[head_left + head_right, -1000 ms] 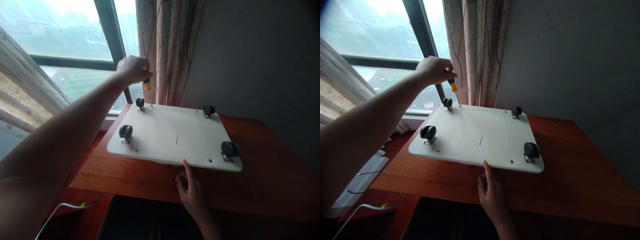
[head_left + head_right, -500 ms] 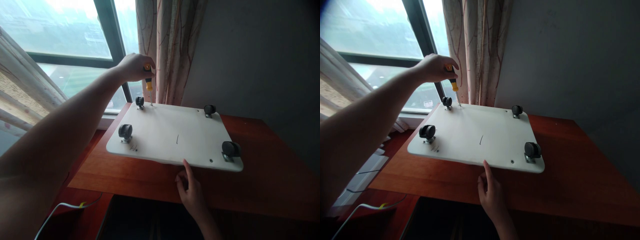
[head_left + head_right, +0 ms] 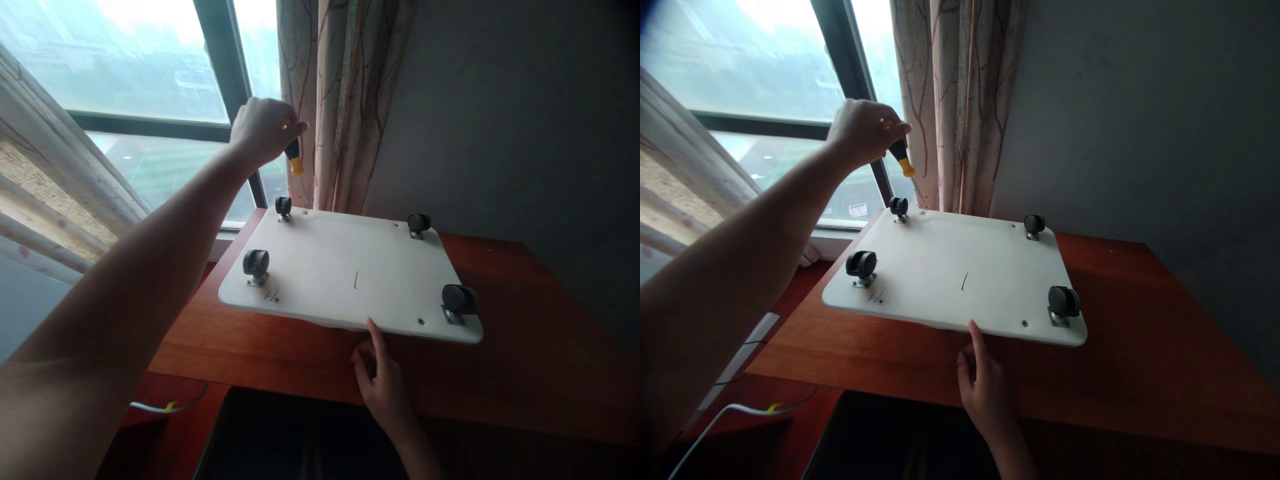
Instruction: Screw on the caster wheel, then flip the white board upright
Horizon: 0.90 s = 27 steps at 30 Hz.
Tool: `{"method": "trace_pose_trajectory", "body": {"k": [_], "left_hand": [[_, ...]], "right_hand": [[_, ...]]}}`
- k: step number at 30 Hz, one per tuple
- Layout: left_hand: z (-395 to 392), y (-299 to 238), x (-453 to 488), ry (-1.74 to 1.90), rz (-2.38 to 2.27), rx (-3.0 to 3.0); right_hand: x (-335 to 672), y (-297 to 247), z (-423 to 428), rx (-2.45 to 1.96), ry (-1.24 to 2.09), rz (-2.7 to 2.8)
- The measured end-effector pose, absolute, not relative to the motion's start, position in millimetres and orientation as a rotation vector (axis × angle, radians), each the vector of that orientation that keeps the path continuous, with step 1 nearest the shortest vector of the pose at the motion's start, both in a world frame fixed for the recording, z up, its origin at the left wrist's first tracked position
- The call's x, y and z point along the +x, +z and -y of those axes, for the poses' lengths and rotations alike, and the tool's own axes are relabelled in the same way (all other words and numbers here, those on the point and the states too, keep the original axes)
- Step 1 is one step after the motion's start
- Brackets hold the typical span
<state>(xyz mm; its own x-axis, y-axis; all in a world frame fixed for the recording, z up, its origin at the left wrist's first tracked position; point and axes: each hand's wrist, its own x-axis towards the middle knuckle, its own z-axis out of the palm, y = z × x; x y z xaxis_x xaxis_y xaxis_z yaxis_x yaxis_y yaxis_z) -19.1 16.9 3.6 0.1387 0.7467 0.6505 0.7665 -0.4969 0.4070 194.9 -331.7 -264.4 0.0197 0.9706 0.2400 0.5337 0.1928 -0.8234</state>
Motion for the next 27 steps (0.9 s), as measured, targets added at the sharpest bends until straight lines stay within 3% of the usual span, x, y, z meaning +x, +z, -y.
{"method": "trace_pose_trajectory", "body": {"k": [8, 16, 27], "left_hand": [[71, -10, -16, -2.207, 1.102, -2.427], [217, -91, 19, -2.557, 1.213, -2.421], [311, -193, 56, -1.981, 0.711, -2.764]], "right_hand": [[196, -267, 330, -1.471, 0.597, 1.611], [194, -244, 333, -1.424, 0.66, 1.495], [197, -209, 356, -1.302, 0.926, 0.806]]}}
